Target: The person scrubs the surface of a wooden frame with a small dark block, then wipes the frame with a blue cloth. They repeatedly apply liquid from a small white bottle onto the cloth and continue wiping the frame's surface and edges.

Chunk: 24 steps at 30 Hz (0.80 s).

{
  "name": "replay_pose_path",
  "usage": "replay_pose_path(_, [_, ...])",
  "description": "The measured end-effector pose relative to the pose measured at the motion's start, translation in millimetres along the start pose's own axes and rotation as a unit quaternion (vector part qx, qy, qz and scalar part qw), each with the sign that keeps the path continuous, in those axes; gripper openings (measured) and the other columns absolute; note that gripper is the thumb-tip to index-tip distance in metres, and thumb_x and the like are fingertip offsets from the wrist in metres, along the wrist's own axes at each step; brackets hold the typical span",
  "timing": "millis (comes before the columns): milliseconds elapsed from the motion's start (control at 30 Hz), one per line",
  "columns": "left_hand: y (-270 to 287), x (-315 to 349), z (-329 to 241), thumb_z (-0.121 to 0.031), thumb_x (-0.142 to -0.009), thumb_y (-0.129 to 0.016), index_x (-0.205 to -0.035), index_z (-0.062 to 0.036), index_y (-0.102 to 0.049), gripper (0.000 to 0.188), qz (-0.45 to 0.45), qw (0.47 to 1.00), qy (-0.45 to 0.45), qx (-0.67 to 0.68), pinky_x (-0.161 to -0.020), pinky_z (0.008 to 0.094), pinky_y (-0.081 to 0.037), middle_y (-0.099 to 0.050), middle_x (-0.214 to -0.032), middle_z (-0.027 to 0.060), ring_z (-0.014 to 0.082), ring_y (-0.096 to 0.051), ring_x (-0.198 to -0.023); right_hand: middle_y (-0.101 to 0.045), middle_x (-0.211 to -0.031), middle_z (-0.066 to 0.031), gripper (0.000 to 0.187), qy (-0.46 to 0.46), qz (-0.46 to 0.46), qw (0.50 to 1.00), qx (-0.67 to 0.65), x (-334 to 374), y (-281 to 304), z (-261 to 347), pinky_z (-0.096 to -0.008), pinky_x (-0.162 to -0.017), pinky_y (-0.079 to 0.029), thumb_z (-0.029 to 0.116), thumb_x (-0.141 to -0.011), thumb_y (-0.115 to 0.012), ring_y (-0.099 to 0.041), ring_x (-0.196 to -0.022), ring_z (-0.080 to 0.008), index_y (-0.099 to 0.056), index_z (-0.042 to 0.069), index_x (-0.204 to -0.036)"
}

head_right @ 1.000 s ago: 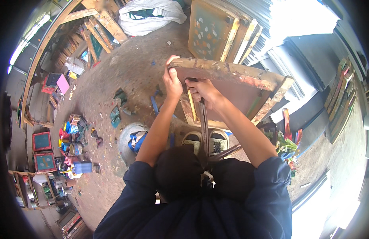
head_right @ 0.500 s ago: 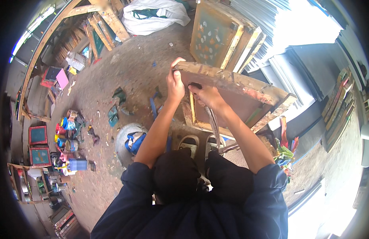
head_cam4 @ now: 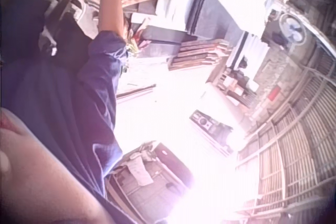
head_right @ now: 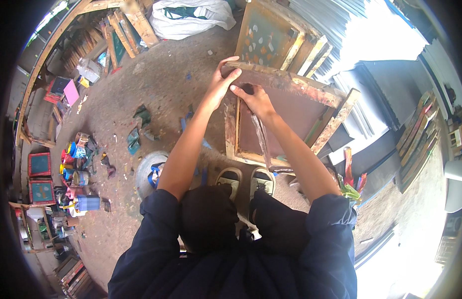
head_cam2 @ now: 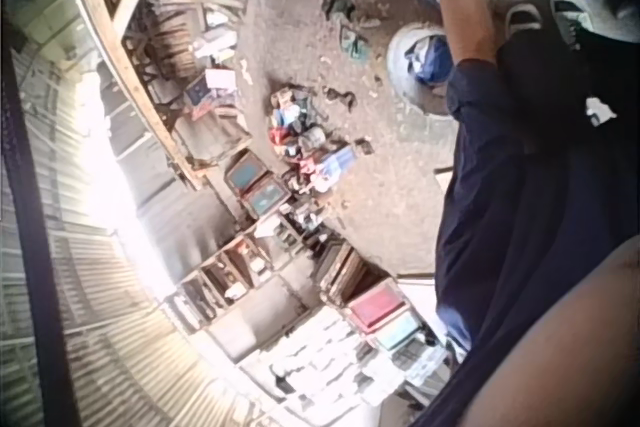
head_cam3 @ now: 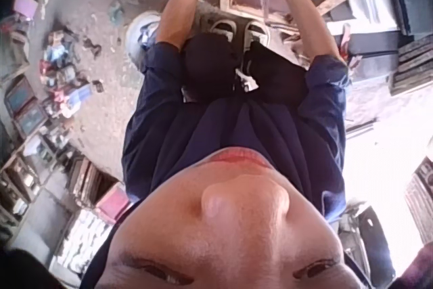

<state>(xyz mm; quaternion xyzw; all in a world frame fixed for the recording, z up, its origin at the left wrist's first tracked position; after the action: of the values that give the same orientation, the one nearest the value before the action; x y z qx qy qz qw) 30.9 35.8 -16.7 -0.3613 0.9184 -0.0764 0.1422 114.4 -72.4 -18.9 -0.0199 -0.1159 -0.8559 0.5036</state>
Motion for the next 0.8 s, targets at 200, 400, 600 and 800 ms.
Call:
replay_pose_path(200, [15.8, -7.6, -4.0, -0.022, -0.077, -0.074, -0.119, -0.0040, -0.050, 0.052, -0.052, 0.993, 0.094, 0.052, -0.088, 0.0292, -0.042, -0.057, -0.109, 0.0082, 0.0156, -0.053, -0.103, -0.053, -0.064, -0.0012, 0.040, -0.015, 0.064, 0.998, -0.005, -23.8, -5.8, 9.9, -0.0246, -0.045, -0.040, 0.040, -0.082, -0.066, -0.049, -0.048, -0.0092, -0.055, 0.003, -0.092])
replay_pose_path(400, [25.8, -13.9, 4.1, -0.023, -0.075, -0.076, -0.117, -0.0023, -0.050, 0.053, -0.097, 0.992, 0.066, 0.043, -0.086, 0.0288, -0.043, -0.058, -0.105, 0.0078, 0.0154, -0.055, -0.099, -0.051, -0.056, -0.0006, 0.040, -0.047, 0.058, 0.996, 0.050, -45.0, -15.2, 6.0, -0.0250, -0.039, -0.037, 0.043, -0.082, -0.066, -0.048, -0.043, -0.0090, -0.057, 0.004, -0.082])
replay_pose_path(600, [24.8, -25.4, 14.4, -0.019, -0.073, -0.077, -0.113, 0.0007, -0.052, 0.051, -0.137, 0.988, 0.043, 0.060, -0.078, 0.0247, -0.046, -0.059, -0.100, 0.0087, 0.0131, -0.057, -0.090, -0.066, -0.072, -0.0138, 0.053, -0.019, -0.100, 0.980, 0.173, -50.4, -30.2, -0.4, -0.0342, -0.065, -0.051, 0.049, -0.076, -0.067, -0.066, -0.068, -0.0251, -0.064, 0.000, -0.095])
replay_pose_path(800, [18.4, -25.0, 17.5, -0.018, -0.073, -0.077, -0.109, 0.0013, -0.053, 0.048, -0.157, 0.985, 0.020, 0.068, -0.061, 0.0213, -0.048, -0.061, -0.094, 0.0076, 0.0108, -0.059, -0.078, -0.066, -0.084, -0.0226, 0.051, 0.007, -0.245, 0.948, 0.201, -29.2, -51.1, 6.6, -0.0434, -0.076, -0.050, 0.045, -0.078, -0.065, -0.064, -0.083, -0.0387, -0.061, -0.001, -0.100])
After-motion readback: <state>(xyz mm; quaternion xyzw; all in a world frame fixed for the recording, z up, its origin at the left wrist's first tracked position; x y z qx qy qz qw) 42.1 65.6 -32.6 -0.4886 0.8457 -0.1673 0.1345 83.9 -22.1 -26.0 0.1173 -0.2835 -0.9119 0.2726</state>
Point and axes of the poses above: each hand's wrist, its own x-axis away from the middle knuckle, its own y-axis out of the back of the hand, z = x × y, the point moved 1 cm from there along -x, towards the middle knuckle
